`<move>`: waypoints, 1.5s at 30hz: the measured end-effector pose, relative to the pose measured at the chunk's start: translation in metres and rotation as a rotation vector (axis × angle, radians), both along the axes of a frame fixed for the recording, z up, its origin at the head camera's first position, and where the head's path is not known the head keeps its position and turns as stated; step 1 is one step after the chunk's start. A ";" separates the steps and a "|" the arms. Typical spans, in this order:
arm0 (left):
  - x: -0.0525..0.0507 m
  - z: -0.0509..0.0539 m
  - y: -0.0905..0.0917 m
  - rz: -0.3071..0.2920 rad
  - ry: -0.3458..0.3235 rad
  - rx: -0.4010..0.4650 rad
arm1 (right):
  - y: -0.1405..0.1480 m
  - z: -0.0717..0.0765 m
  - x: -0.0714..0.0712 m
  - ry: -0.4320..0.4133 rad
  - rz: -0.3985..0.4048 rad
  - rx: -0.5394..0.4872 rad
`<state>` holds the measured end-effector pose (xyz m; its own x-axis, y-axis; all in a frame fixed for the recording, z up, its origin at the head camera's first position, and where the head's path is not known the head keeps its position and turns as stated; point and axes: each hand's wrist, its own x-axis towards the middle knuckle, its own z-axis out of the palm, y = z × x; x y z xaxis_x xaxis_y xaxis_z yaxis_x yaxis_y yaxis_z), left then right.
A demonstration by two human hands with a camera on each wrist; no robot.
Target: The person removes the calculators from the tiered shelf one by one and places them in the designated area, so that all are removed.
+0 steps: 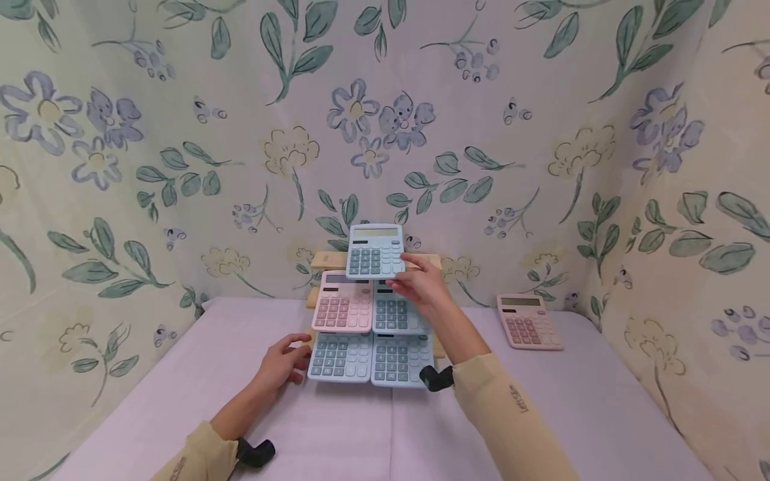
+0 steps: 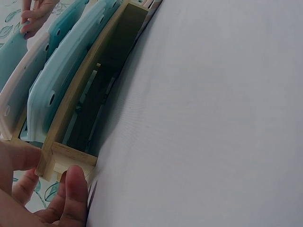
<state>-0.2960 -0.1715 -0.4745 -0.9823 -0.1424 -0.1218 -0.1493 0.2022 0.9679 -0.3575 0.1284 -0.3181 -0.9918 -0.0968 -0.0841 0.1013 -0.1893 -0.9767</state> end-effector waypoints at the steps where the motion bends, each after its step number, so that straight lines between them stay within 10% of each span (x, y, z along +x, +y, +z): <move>1: 0.001 -0.001 0.000 0.003 -0.001 0.001 | 0.002 0.000 0.001 0.007 0.005 0.003; 45: 0.000 -0.002 -0.001 -0.002 -0.006 0.006 | 0.111 -0.009 0.037 -0.003 -0.064 0.045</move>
<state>-0.2960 -0.1728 -0.4760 -0.9817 -0.1399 -0.1290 -0.1552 0.1963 0.9682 -0.3206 0.2394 -0.3269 -0.9955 -0.0293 -0.0897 0.0931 -0.1513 -0.9841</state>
